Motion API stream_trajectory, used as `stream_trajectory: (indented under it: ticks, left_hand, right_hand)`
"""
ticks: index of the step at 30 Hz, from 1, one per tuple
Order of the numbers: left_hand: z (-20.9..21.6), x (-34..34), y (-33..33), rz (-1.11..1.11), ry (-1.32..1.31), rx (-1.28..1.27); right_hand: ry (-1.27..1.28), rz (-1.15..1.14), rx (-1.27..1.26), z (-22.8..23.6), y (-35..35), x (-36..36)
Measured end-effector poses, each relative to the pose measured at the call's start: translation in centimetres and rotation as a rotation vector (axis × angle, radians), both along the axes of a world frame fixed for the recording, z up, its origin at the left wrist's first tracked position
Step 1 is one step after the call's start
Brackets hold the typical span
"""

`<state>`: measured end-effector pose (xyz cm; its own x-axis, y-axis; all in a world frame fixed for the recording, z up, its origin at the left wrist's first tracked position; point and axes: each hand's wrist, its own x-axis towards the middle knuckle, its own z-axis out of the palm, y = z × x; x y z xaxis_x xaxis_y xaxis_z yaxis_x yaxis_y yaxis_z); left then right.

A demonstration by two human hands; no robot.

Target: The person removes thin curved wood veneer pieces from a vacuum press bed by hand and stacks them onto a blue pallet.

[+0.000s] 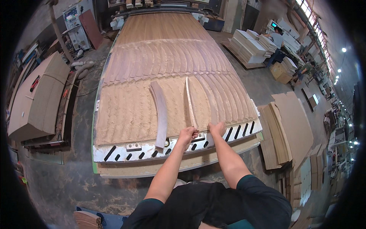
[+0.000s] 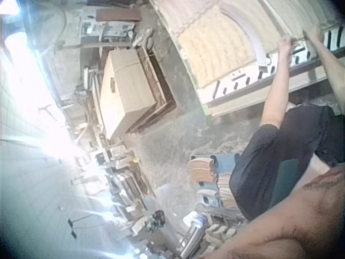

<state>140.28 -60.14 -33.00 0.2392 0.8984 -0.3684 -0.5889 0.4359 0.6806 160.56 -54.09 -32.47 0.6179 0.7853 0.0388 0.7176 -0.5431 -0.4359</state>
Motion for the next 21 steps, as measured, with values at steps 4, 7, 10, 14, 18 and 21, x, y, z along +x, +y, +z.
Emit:
stream_trajectory:
  ticks: [4, 7, 10, 14, 18, 21]
  left_hand:
    - [0.2, -0.7, -0.1, 0.015, -0.012, -0.021]
    - [0.4, -0.9, 0.2, 0.037, 0.055, -0.002]
    - [1.1, 1.0, 0.2, -0.030, 0.111, 0.006]
    - [0.5, -0.1, 0.0, -0.012, 0.112, -0.016]
    - [0.5, -1.7, -0.3, 0.037, 0.058, -0.066]
    - [2.6, 0.1, 0.4, -0.054, 0.041, -0.033]
  right_hand:
    - [0.032, 0.024, -0.002, 0.4, 0.3, -0.2]
    - [0.146, 0.052, 0.040, 0.0, 1.2, 0.2]
    - [0.186, 0.066, 0.199, -4.3, 2.3, 5.1]
    - [0.814, 0.109, 0.128, -3.2, 3.7, 4.3]
    - [1.419, 0.003, -0.051, 3.2, 4.0, 1.8]
    - [1.683, -0.009, -0.112, 0.8, 6.0, 6.9]
